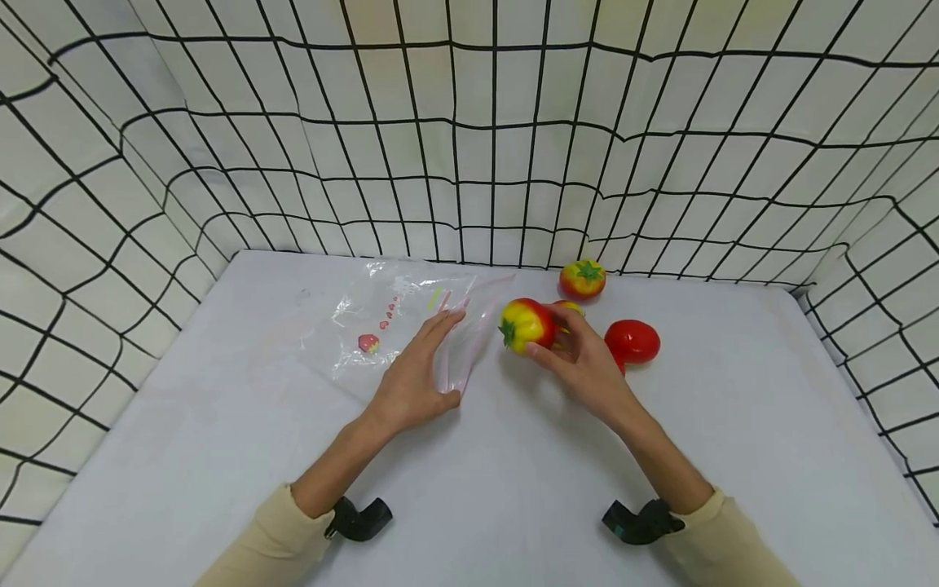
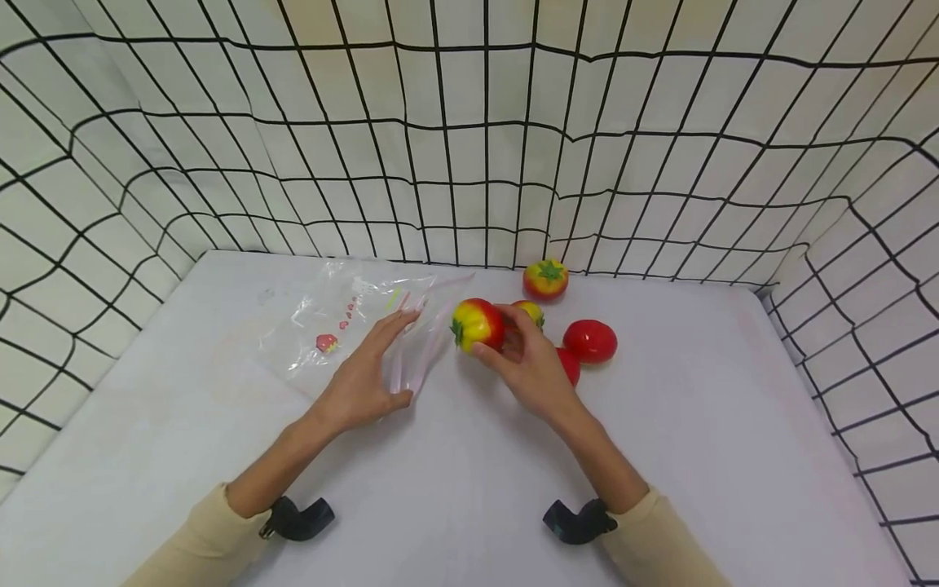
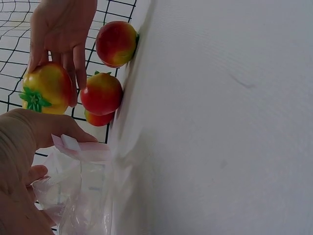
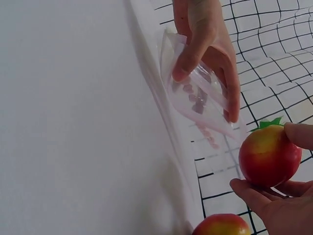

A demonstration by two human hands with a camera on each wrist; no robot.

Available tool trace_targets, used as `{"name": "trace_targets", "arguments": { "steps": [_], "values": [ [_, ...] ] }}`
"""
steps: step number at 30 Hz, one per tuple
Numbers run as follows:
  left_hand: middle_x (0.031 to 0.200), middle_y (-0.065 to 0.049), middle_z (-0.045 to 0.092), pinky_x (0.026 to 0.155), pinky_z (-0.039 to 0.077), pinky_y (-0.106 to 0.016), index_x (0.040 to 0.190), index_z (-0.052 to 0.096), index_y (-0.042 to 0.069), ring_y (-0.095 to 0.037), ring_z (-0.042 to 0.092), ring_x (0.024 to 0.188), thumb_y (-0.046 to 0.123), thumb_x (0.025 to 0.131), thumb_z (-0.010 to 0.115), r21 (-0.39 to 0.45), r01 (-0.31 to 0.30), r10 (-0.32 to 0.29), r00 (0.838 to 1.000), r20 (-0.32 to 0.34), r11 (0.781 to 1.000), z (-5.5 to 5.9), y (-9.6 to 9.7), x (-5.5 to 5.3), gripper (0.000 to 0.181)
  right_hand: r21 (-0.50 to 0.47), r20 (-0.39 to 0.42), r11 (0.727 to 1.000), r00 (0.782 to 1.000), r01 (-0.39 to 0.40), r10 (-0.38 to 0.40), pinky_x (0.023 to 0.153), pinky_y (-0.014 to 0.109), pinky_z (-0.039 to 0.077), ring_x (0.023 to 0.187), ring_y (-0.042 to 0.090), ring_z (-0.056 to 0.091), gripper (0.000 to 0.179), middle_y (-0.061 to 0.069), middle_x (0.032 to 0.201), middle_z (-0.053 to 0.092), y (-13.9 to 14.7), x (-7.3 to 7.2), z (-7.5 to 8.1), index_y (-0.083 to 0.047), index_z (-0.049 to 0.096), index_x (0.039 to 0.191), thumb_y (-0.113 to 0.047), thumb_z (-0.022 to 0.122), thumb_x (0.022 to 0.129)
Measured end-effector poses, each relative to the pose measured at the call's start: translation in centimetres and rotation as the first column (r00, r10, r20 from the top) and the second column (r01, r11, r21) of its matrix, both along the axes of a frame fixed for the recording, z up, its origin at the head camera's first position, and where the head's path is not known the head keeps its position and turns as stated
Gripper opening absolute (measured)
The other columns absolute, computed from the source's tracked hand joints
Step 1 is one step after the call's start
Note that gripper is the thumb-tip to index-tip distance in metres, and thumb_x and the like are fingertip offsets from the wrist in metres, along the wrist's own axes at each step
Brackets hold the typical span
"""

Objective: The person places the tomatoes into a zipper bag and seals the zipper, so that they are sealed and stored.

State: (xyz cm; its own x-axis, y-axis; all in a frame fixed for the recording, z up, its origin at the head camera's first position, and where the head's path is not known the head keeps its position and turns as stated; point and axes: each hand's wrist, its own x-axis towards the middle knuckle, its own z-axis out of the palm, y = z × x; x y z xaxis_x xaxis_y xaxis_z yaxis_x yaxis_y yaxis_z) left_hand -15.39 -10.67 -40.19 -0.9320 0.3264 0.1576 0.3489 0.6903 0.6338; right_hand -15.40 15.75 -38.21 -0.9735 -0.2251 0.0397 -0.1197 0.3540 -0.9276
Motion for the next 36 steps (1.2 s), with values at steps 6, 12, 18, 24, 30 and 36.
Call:
{"name": "trace_targets", "arguments": {
  "steps": [6,12,18,24,30,36],
  "values": [
    [0.17,-0.004,0.033,0.106,0.057,-0.054,0.163,0.034,0.021,-0.033,0.049,0.145,0.005,0.071,0.087,0.0,-0.006,0.006,1.0,0.017,1.0,-0.1,0.1,0.1,0.107,-0.03,0.023,0.999,1.0,-0.018,0.018,0.112,0.047,0.051,0.151,0.033,0.047,0.071,0.014,0.16,0.046,-1.0,-0.1,-0.4,-0.009,0.036,0.159,-0.025,0.071,0.099],
    [0.17,-0.004,0.033,0.109,0.055,-0.055,0.163,0.034,0.02,-0.033,0.048,0.147,0.005,0.071,0.087,0.0,-0.003,0.003,1.0,0.01,1.0,0.0,0.1,0.2,0.107,-0.08,0.093,0.997,0.995,-0.01,0.018,0.111,0.048,0.052,0.151,0.03,0.047,0.071,0.013,0.158,0.047,-2.0,-0.4,-0.4,-0.01,0.035,0.159,-0.03,0.068,0.1],
    [0.171,-0.003,0.032,0.108,0.055,-0.055,0.163,0.032,0.022,-0.033,0.044,0.151,0.005,0.071,0.088,0.005,-0.005,0.005,1.0,0.013,1.0,0.2,0.1,0.2,0.109,-0.172,0.16,0.985,0.987,0.013,0.015,0.114,0.055,0.05,0.145,0.029,0.051,0.067,0.01,0.154,0.05,-2.8,-0.9,-0.4,-0.013,0.038,0.158,-0.035,0.067,0.101],
    [0.171,-0.002,0.032,0.11,0.053,-0.055,0.163,0.033,0.021,-0.033,0.045,0.15,0.005,0.071,0.088,0.016,-0.001,0.001,1.0,0.018,1.0,0.2,0.0,0.1,0.108,-0.279,0.183,0.96,0.982,0.01,0.043,0.116,0.052,0.049,0.135,0.028,0.057,0.057,0.01,0.149,0.052,-3.5,-1.0,-0.4,-0.012,0.042,0.153,-0.032,0.062,0.103],
    [0.17,-0.004,0.033,0.11,0.053,-0.055,0.163,0.034,0.02,-0.032,0.041,0.154,0.004,0.071,0.088,0.016,0.007,-0.007,1.0,0.019,1.0,0.3,0.1,0.2,0.108,-0.343,0.187,0.939,0.98,0.003,0.065,0.116,0.049,0.05,0.136,0.027,0.057,0.056,0.011,0.151,0.053,-3.9,-1.3,-0.7,-0.01,0.04,0.153,-0.03,0.059,0.104],
    [0.171,-0.003,0.033,0.108,0.054,-0.056,0.163,0.034,0.021,-0.033,0.042,0.152,0.005,0.07,0.088,0.011,0.008,-0.008,0.999,0.033,1.0,0.3,-0.1,0.4,0.108,-0.378,0.182,0.926,0.981,0.009,0.065,0.116,0.047,0.05,0.136,0.027,0.057,0.056,0.011,0.151,0.053,-4.5,-1.4,-1.1,-0.008,0.039,0.152,-0.027,0.061,0.103]
  ]
}}
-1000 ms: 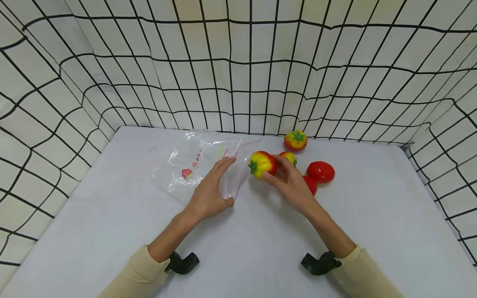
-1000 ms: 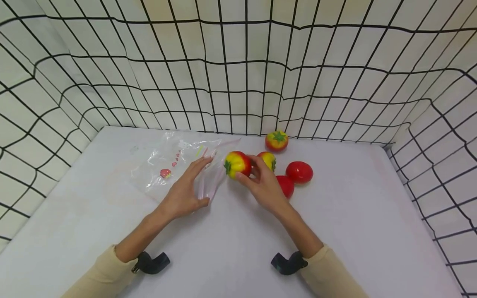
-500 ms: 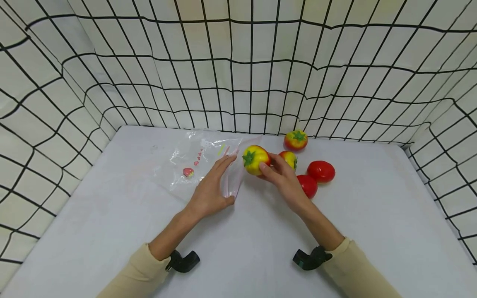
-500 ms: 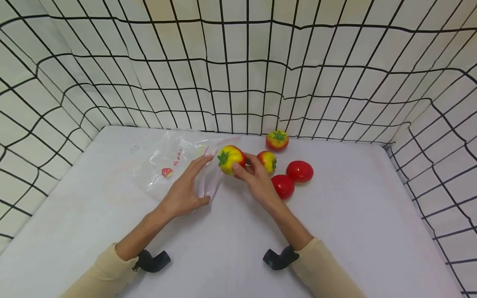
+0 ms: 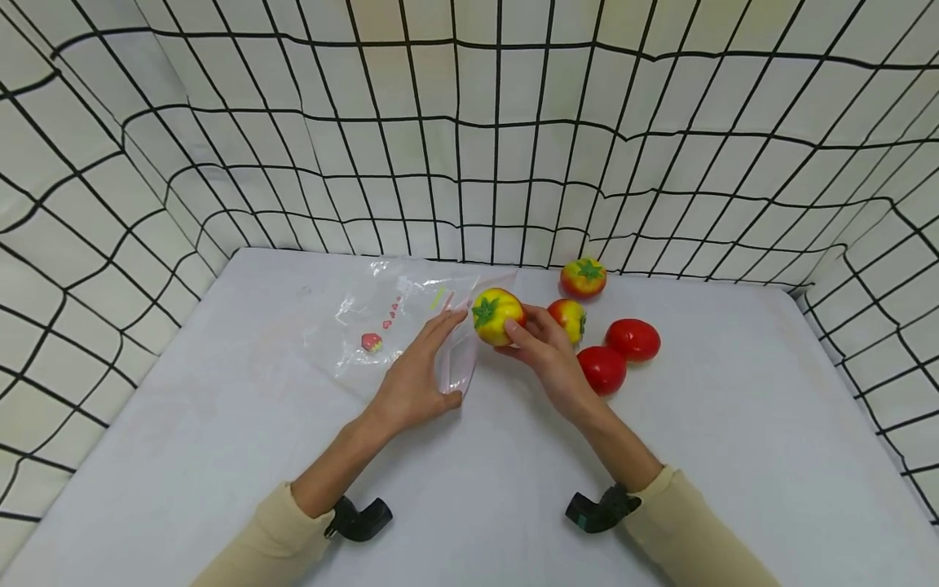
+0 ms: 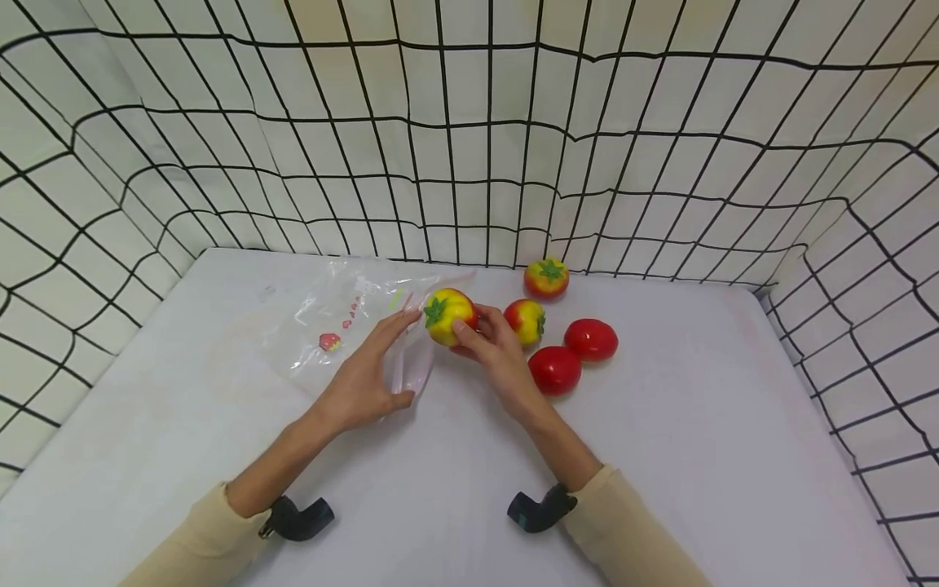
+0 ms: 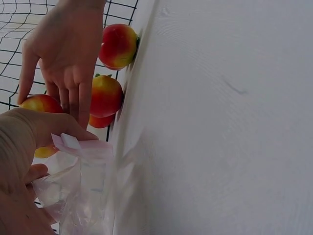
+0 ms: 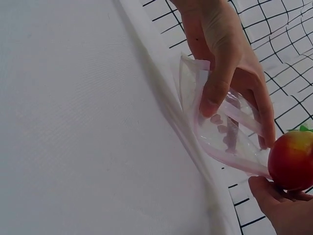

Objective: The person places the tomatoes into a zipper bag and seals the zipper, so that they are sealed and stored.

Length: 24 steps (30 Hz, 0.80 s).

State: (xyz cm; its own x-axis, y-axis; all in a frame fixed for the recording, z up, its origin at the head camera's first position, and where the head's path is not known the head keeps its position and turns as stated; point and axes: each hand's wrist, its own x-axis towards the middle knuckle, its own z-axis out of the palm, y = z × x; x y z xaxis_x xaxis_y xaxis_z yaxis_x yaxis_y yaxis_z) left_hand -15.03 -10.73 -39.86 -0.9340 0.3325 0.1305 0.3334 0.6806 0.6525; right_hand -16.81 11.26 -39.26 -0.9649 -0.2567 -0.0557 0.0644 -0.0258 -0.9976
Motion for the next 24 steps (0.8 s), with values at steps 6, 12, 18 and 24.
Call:
{"name": "trace_targets", "arguments": {
  "steps": [6,12,18,24],
  "values": [
    [0.171,-0.003,0.032,0.106,0.055,-0.055,0.163,0.032,0.023,-0.034,0.045,0.15,0.007,0.071,0.089,-0.011,-0.007,0.007,1.0,0.012,1.0,-0.1,0.0,0.2,0.11,-0.02,0.036,0.999,0.999,0.028,-0.027,0.116,0.041,0.051,0.133,0.024,0.058,0.055,0.01,0.149,0.054,-0.1,0.1,-0.2,-0.009,0.039,0.15,-0.027,0.06,0.103],
    [0.171,-0.004,0.03,0.108,0.054,-0.055,0.164,0.031,0.023,-0.035,0.045,0.15,0.006,0.071,0.09,0.004,-0.013,0.013,1.0,0.013,1.0,-0.1,0.1,0.2,0.111,-0.037,0.074,0.998,0.996,0.057,-0.054,0.115,0.038,0.052,0.129,0.023,0.058,0.055,0.012,0.148,0.054,-0.3,-0.1,-0.6,-0.009,0.038,0.149,-0.027,0.06,0.101],
    [0.171,-0.003,0.029,0.111,0.052,-0.056,0.164,0.031,0.023,-0.033,0.042,0.152,0.005,0.071,0.089,0.028,-0.028,0.028,1.0,0.01,0.999,0.1,0.1,0.0,0.111,0.044,0.073,0.995,0.993,0.093,-0.096,0.116,0.043,0.051,0.131,0.024,0.057,0.058,0.01,0.146,0.054,-0.4,-0.3,-0.9,-0.012,0.04,0.148,-0.03,0.064,0.098],
    [0.172,-0.004,0.029,0.108,0.053,-0.058,0.164,0.031,0.023,-0.035,0.039,0.154,0.004,0.071,0.089,0.056,-0.026,0.025,1.0,0.019,0.998,0.2,0.3,0.3,0.111,0.153,0.103,0.98,0.984,0.127,-0.143,0.112,0.042,0.055,0.128,0.025,0.057,0.063,0.011,0.143,0.054,-0.3,-0.2,-1.5,-0.015,0.042,0.15,-0.035,0.07,0.097]
  ]
}}
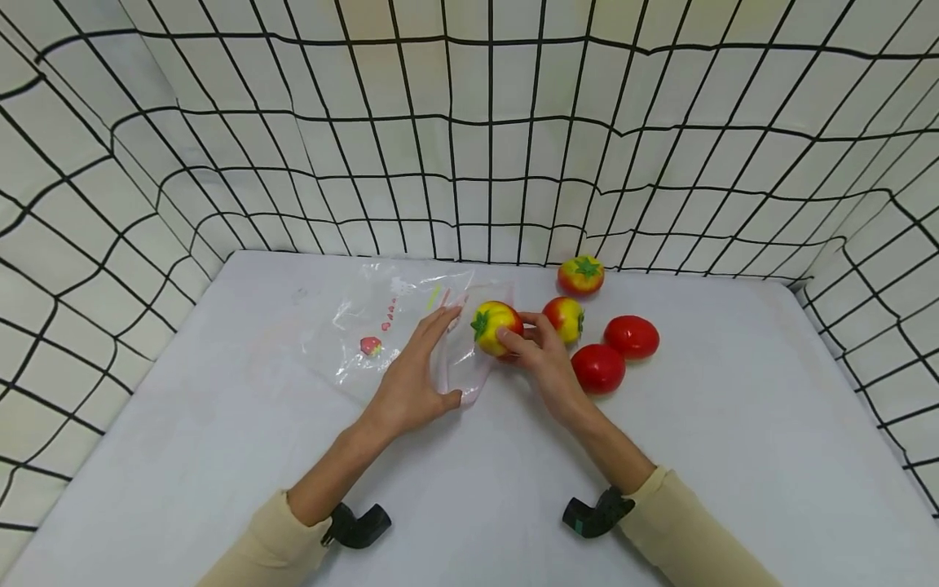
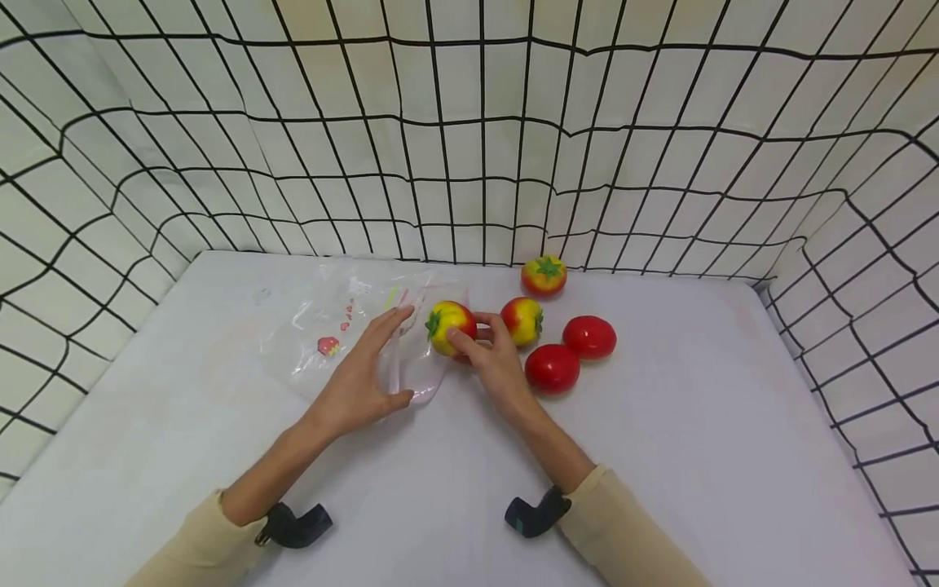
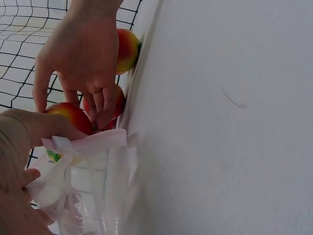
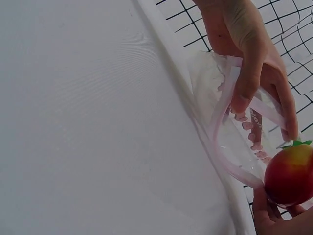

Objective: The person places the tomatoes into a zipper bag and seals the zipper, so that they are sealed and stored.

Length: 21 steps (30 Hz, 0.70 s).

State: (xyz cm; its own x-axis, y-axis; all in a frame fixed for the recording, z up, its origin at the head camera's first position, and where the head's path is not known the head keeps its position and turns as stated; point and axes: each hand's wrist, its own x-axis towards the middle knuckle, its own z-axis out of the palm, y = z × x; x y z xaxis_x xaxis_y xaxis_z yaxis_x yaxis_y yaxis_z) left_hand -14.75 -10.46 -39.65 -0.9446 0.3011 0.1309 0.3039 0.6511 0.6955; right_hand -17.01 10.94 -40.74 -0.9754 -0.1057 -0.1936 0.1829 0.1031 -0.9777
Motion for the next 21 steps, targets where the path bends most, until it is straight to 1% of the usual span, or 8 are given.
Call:
{"name": "trace_targets", "arguments": {
  "steps": [4,9,15,21],
  "values": [
    [0.172,-0.004,0.029,0.107,0.054,-0.057,0.164,0.031,0.023,-0.035,0.039,0.154,0.005,0.071,0.089,0.005,0.001,-0.001,1.0,-0.009,1.0,0.11,-0.04,0.2,0.111,0.033,0.016,0.999,0.999,0.029,-0.03,0.108,0.041,0.057,0.126,0.026,0.058,0.066,0.012,0.142,0.054,-0.22,0.11,-0.27,-0.017,0.043,0.15,-0.032,0.075,0.094],
    [0.171,-0.002,0.03,0.107,0.054,-0.055,0.163,0.032,0.023,-0.033,0.039,0.155,0.007,0.071,0.09,0.0,0.015,-0.015,1.0,-0.018,1.0,0.27,-0.06,0.17,0.11,0.091,-0.012,0.995,0.999,0.048,-0.047,0.102,0.039,0.06,0.123,0.029,0.062,0.069,0.012,0.14,0.055,-0.43,0.15,-0.34,-0.019,0.044,0.151,-0.031,0.078,0.092],
    [0.172,-0.003,0.029,0.104,0.056,-0.056,0.164,0.031,0.023,-0.035,0.041,0.153,0.009,0.071,0.091,-0.022,0.014,-0.014,1.0,-0.016,1.0,0.51,-0.05,0.4,0.112,0.164,-0.053,0.986,0.998,0.039,-0.03,0.097,0.038,0.063,0.119,0.03,0.066,0.071,0.012,0.141,0.055,-0.84,-0.03,-0.63,-0.024,0.045,0.152,-0.035,0.08,0.091],
    [0.172,-0.004,0.029,0.105,0.055,-0.057,0.164,0.031,0.023,-0.036,0.041,0.153,0.009,0.072,0.089,-0.009,0.022,-0.022,1.0,-0.012,1.0,0.62,-0.14,0.58,0.11,0.208,-0.084,0.978,0.996,0.036,-0.019,0.089,0.035,0.064,0.109,0.027,0.069,0.071,0.012,0.135,0.06,-1.02,-0.01,-0.98,-0.028,0.048,0.153,-0.035,0.081,0.09]
  ]
}}
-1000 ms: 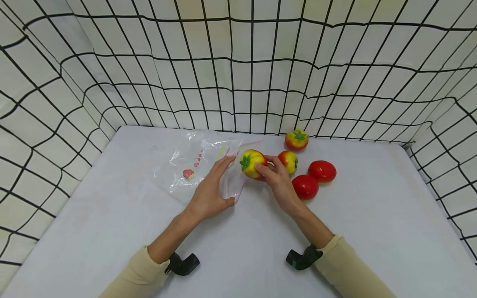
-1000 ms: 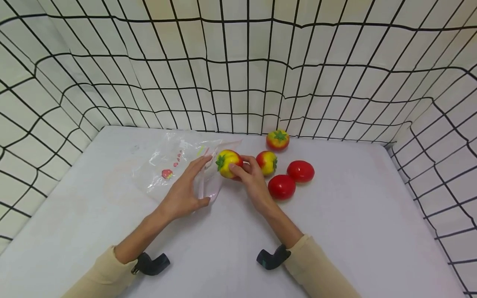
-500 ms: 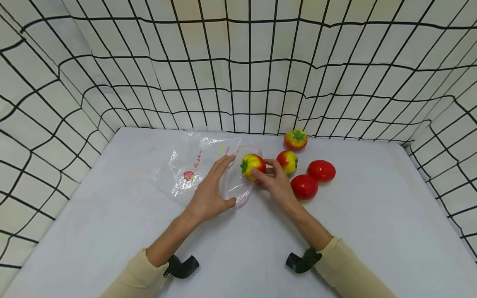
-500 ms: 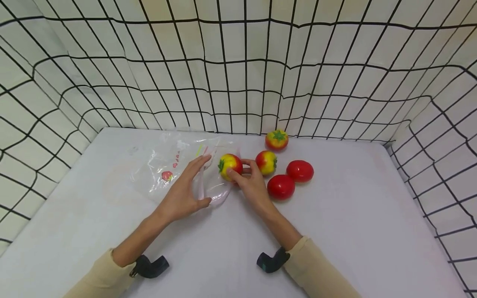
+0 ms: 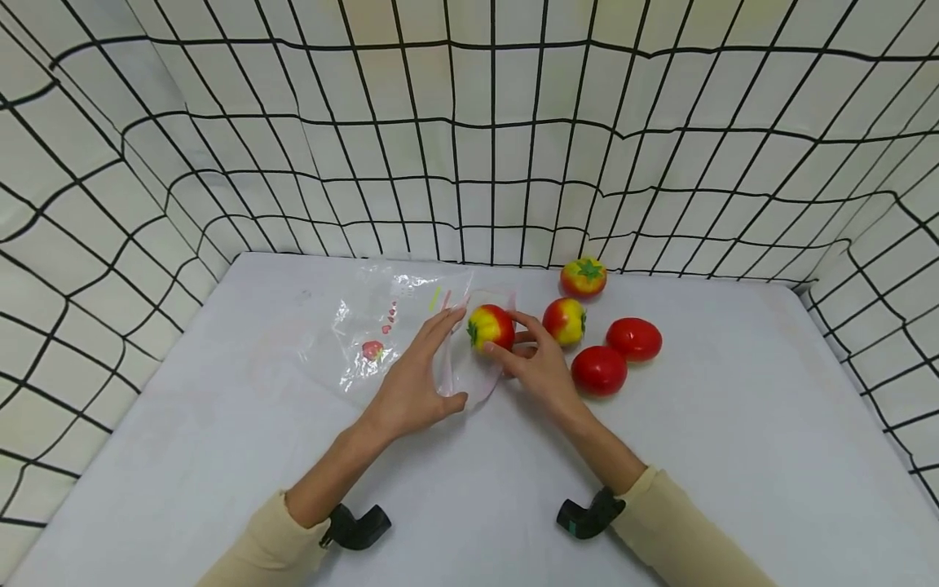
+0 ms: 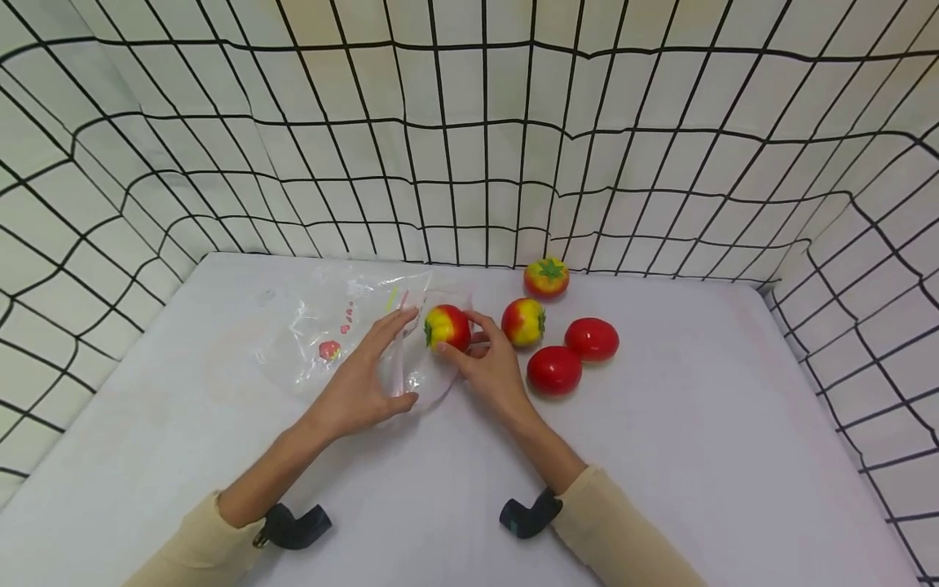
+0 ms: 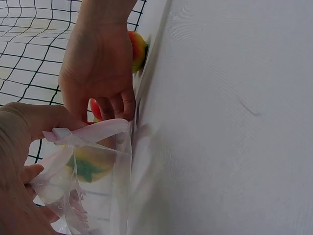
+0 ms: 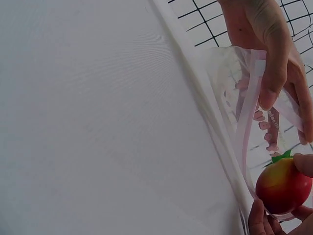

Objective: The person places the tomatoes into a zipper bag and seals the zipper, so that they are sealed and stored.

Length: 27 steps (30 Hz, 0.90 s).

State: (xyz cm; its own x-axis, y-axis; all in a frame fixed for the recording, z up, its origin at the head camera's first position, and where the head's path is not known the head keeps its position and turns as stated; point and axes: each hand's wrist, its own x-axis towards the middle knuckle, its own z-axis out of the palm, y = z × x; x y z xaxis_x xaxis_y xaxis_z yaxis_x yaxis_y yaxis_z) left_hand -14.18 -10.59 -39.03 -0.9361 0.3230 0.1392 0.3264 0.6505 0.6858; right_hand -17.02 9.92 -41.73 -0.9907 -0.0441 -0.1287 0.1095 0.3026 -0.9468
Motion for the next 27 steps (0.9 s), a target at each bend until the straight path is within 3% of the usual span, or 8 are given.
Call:
{"name": "trace_targets", "arguments": {
  "steps": [9,18,27],
  "values": [
    [0.171,-0.005,0.031,0.104,0.055,-0.059,0.164,0.031,0.024,-0.037,0.044,0.15,0.011,0.072,0.089,-0.012,0.0,0.0,1.0,0.0,1.0,0.0,0.1,0.0,0.11,0.075,-0.059,0.997,0.998,-0.005,0.01,0.083,0.031,0.065,0.103,0.025,0.067,0.073,0.011,0.132,0.062,-0.1,-0.1,-0.4,-0.031,0.05,0.153,-0.028,0.084,0.088],
    [0.171,-0.007,0.032,0.105,0.055,-0.059,0.164,0.032,0.023,-0.036,0.039,0.154,0.009,0.071,0.09,0.002,0.02,-0.02,0.999,-0.026,1.0,-0.1,0.2,-0.1,0.11,0.156,-0.158,0.988,0.987,0.003,0.022,0.084,0.032,0.064,0.098,0.024,0.062,0.073,0.009,0.125,0.061,-0.6,0.0,-0.4,-0.027,0.052,0.152,-0.022,0.085,0.087],
    [0.171,-0.006,0.031,0.104,0.056,-0.057,0.164,0.033,0.024,-0.034,0.037,0.156,0.007,0.072,0.089,0.015,0.026,-0.026,0.999,-0.028,1.0,0.2,0.4,0.2,0.109,0.207,-0.209,0.978,0.977,-0.007,0.051,0.075,0.023,0.057,0.09,0.02,0.056,0.073,0.008,0.11,0.06,-1.2,-0.2,-0.6,-0.027,0.051,0.154,-0.025,0.084,0.088]
  ]
}}
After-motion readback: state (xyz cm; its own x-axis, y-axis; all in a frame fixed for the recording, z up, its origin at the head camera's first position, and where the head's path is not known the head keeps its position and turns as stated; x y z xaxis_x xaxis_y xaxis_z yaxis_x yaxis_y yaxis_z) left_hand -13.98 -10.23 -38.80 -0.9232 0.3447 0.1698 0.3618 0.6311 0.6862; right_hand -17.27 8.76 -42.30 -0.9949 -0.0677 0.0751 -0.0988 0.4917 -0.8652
